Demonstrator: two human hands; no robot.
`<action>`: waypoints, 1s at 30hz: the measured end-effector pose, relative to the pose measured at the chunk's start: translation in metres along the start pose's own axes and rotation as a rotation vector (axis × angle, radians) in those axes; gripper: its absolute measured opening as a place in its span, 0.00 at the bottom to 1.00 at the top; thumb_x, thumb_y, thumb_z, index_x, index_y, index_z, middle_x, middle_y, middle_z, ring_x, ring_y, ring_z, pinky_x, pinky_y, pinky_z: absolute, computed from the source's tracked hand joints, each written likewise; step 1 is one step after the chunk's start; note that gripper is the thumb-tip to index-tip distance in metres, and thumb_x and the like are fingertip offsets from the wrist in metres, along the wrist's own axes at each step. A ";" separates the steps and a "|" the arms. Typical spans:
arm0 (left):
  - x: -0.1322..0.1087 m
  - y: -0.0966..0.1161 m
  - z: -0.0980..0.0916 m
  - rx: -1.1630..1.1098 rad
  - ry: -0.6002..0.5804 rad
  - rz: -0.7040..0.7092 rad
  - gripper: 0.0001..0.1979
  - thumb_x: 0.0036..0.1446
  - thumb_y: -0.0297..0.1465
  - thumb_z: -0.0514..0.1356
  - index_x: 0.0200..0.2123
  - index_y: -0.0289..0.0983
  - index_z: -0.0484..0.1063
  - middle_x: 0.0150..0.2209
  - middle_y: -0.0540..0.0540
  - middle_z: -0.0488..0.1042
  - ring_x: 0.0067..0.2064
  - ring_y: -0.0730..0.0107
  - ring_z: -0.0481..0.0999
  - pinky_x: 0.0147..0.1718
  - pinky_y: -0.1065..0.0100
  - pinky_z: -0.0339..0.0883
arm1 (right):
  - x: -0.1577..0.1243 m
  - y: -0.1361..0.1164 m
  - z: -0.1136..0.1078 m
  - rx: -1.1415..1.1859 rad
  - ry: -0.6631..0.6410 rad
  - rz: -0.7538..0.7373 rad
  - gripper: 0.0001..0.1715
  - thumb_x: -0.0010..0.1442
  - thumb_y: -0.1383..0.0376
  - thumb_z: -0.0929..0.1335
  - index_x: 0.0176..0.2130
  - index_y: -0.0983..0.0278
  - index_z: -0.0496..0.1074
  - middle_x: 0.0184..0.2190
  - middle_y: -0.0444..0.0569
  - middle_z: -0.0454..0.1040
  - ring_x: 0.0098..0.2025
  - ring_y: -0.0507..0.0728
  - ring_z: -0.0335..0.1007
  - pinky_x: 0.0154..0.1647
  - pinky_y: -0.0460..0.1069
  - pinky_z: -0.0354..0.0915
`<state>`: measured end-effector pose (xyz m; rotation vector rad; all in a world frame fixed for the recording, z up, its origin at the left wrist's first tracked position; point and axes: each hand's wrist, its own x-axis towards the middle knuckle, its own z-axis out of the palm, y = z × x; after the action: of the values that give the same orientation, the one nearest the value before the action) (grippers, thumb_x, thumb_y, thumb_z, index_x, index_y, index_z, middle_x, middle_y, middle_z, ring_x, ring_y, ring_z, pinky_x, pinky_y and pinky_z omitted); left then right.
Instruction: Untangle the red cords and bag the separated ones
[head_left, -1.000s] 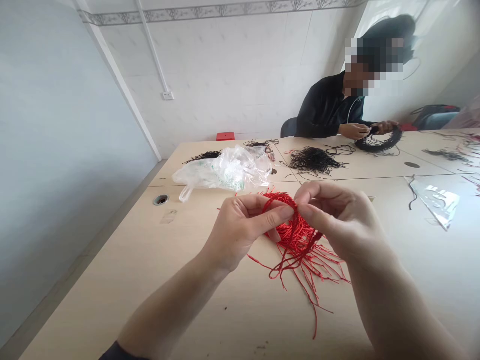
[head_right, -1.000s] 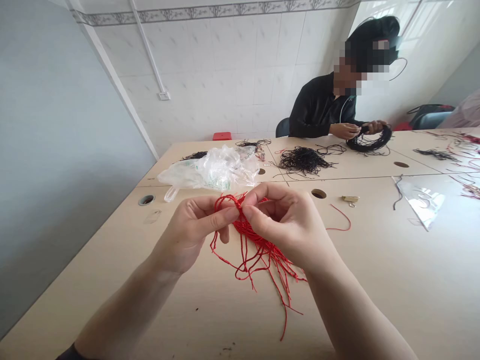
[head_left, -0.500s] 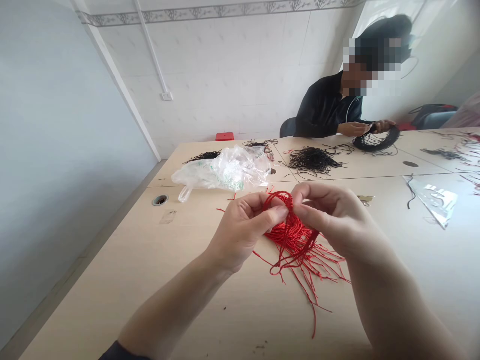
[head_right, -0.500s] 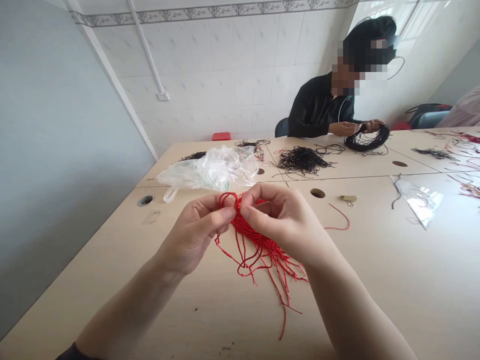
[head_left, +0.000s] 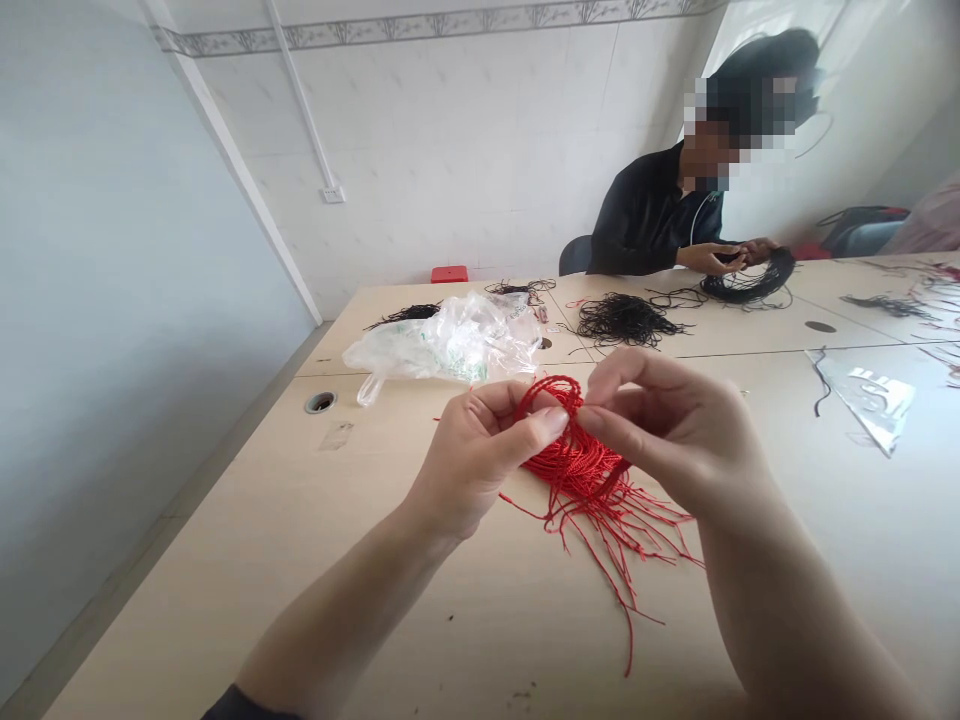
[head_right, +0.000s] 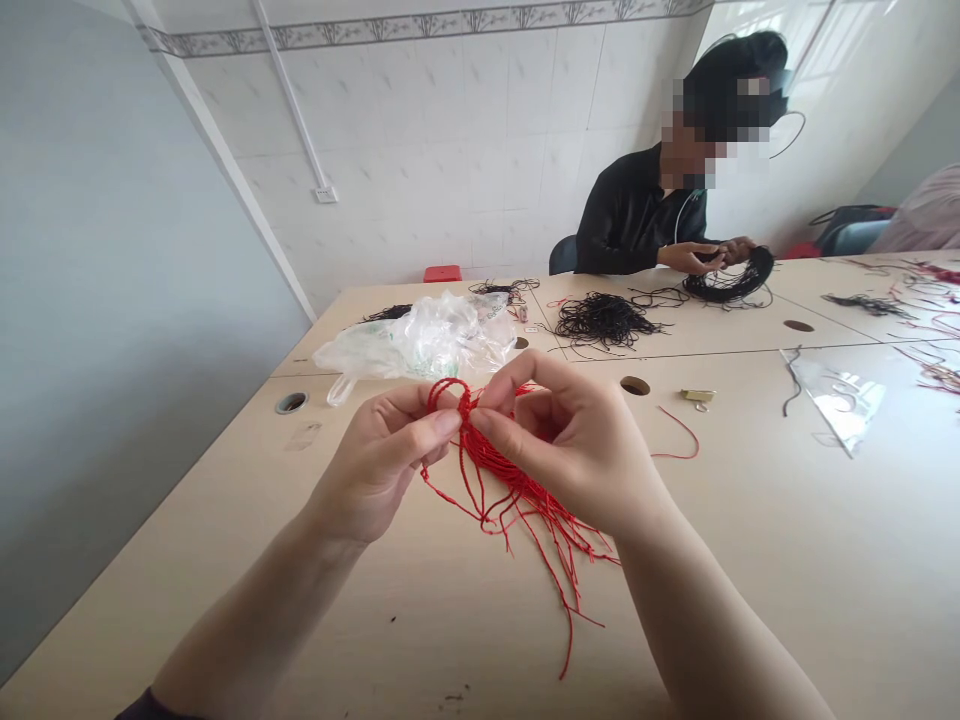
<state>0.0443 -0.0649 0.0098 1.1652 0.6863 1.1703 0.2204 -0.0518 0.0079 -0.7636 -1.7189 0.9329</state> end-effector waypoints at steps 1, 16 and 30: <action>0.000 0.000 0.000 -0.003 0.000 0.000 0.04 0.54 0.24 0.63 0.28 0.36 0.74 0.23 0.55 0.66 0.25 0.83 0.60 0.27 0.79 0.59 | -0.001 -0.001 0.000 -0.113 0.055 -0.098 0.06 0.55 0.68 0.72 0.32 0.61 0.69 0.24 0.41 0.65 0.20 0.47 0.53 0.17 0.45 0.50; -0.001 0.003 0.000 0.104 0.037 -0.018 0.04 0.51 0.25 0.65 0.26 0.38 0.75 0.23 0.54 0.68 0.26 0.81 0.63 0.29 0.76 0.61 | -0.005 0.007 -0.008 -0.734 0.151 -0.631 0.13 0.55 0.73 0.71 0.39 0.57 0.73 0.34 0.45 0.76 0.24 0.49 0.66 0.18 0.47 0.56; -0.005 0.002 -0.001 0.374 0.139 0.060 0.04 0.50 0.32 0.66 0.29 0.38 0.76 0.25 0.50 0.70 0.26 0.75 0.63 0.24 0.71 0.58 | -0.005 0.005 -0.010 -0.679 0.085 -0.543 0.12 0.55 0.72 0.71 0.38 0.56 0.74 0.33 0.45 0.75 0.23 0.49 0.65 0.19 0.48 0.56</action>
<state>0.0414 -0.0689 0.0107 1.4317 1.0141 1.2129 0.2320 -0.0509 0.0039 -0.6803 -2.0333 -0.0682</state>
